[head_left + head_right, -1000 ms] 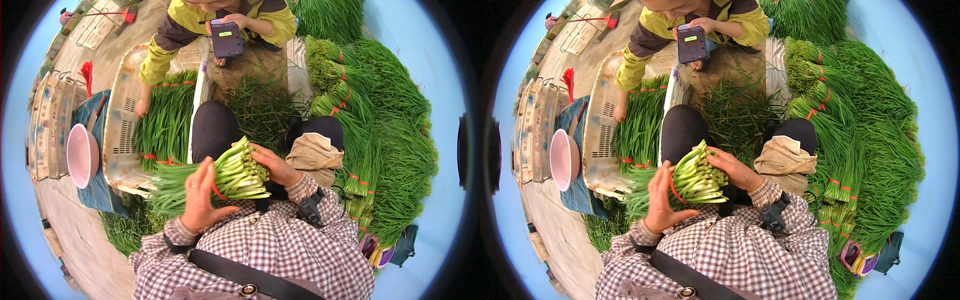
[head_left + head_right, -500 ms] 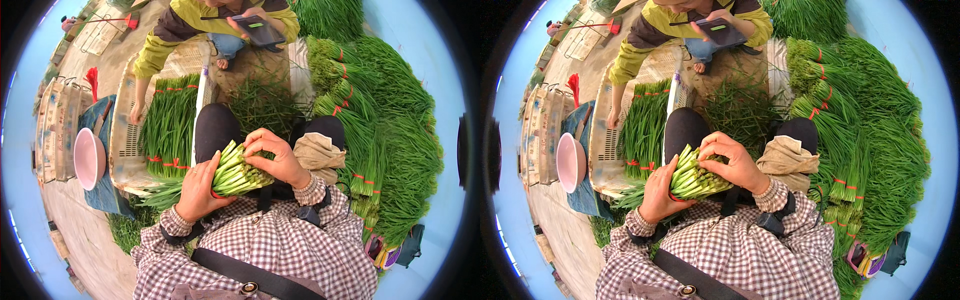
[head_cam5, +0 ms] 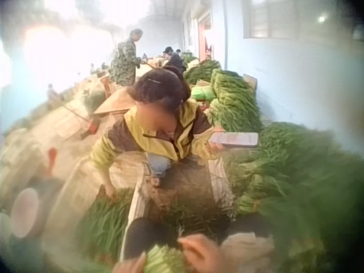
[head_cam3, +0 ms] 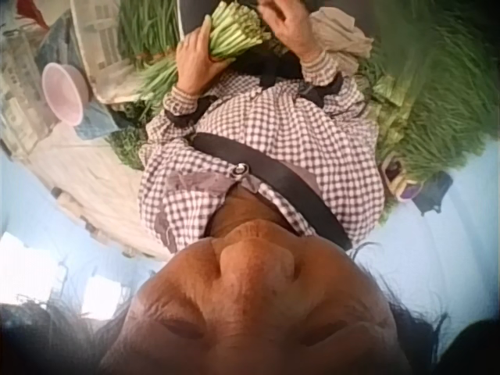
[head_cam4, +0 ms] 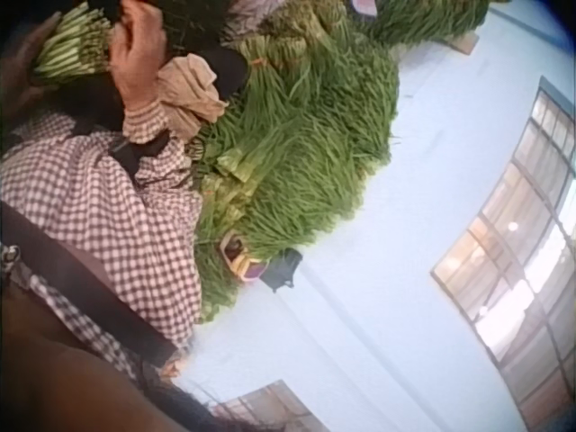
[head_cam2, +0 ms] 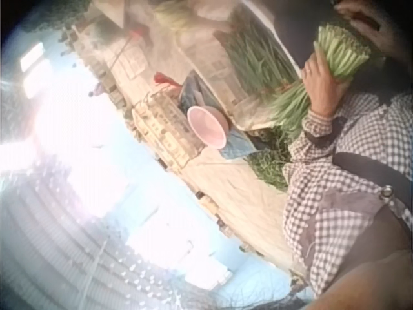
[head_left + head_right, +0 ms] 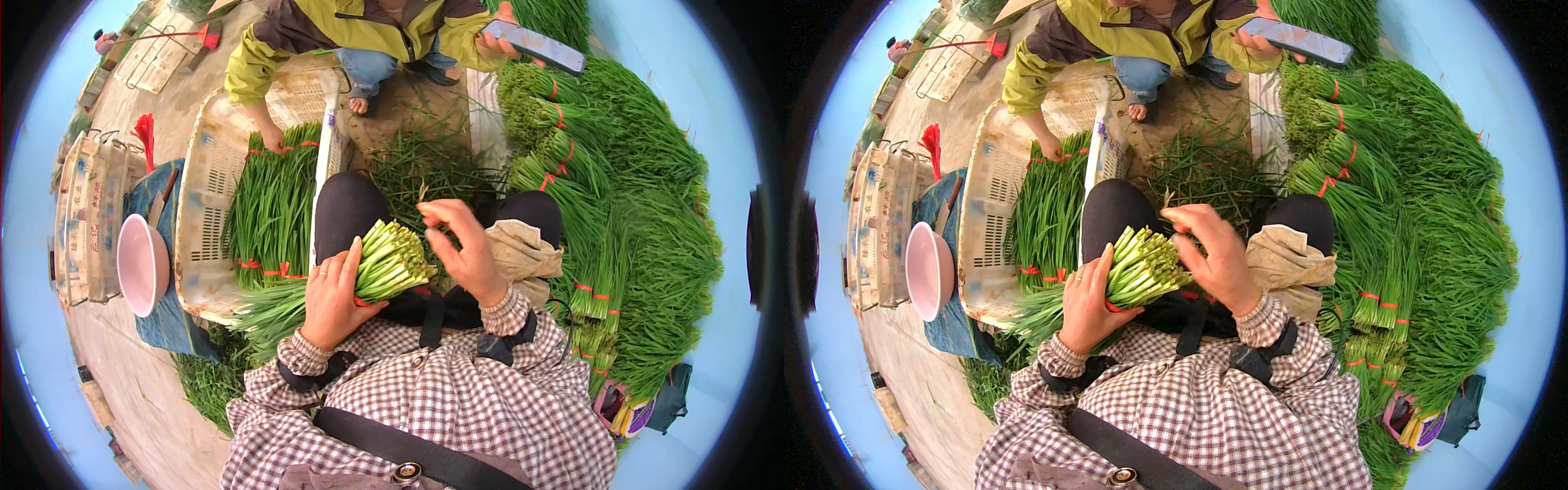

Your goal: Bundling and cleaning green chives using rubber bands and a wiping cloth in a processing facility.

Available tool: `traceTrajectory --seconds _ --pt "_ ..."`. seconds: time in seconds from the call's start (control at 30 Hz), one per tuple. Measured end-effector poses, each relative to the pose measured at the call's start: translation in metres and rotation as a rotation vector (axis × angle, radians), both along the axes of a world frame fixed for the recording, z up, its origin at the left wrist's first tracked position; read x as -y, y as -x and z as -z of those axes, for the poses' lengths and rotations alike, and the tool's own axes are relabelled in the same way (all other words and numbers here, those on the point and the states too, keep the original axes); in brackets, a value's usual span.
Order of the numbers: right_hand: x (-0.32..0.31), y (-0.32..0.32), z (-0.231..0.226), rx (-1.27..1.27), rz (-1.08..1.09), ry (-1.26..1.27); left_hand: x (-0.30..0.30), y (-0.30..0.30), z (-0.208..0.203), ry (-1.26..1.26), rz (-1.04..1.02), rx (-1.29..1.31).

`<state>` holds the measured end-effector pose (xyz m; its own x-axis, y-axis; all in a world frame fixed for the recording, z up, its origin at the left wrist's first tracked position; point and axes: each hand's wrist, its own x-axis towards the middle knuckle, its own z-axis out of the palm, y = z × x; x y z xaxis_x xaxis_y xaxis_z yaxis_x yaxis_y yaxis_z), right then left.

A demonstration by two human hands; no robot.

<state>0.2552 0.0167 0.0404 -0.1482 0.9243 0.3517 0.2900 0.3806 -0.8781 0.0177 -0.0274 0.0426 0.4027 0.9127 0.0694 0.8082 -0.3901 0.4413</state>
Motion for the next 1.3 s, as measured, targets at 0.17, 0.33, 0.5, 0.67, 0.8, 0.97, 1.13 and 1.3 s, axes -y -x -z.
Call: traceTrajectory --seconds 0.17,0.33,0.5,0.67,0.8,0.97,1.13,1.3 --pt "-0.027 -0.004 0.036 0.310 0.089 0.052 0.000 -0.007 -0.018 -0.016 -0.016 -0.089" --pt "-0.024 -0.010 0.028 -0.525 -0.302 0.678 -0.019 -0.016 -0.040 -0.319 -0.171 -0.062" --pt "-0.026 0.008 0.070 -0.762 -0.306 0.735 -0.007 -0.037 -0.004 -0.195 -0.031 -0.145" --pt "-0.036 0.001 0.098 -0.771 -0.383 0.633 -0.044 -0.024 -0.015 -0.114 0.019 -0.053" --pt "-0.036 0.001 0.074 -0.561 -0.087 0.538 -0.052 -0.029 0.025 0.043 0.055 -0.011" --pt "-0.008 -0.028 0.027 0.175 0.094 -0.093 -0.046 -0.041 0.028 0.060 0.024 -0.002" --pt "0.006 -0.037 0.031 0.371 0.159 -0.168 -0.045 -0.044 0.024 0.077 0.013 0.040" --pt "-0.017 -0.019 -0.008 0.499 0.193 -0.235 -0.036 -0.047 0.027 0.016 0.016 0.059"
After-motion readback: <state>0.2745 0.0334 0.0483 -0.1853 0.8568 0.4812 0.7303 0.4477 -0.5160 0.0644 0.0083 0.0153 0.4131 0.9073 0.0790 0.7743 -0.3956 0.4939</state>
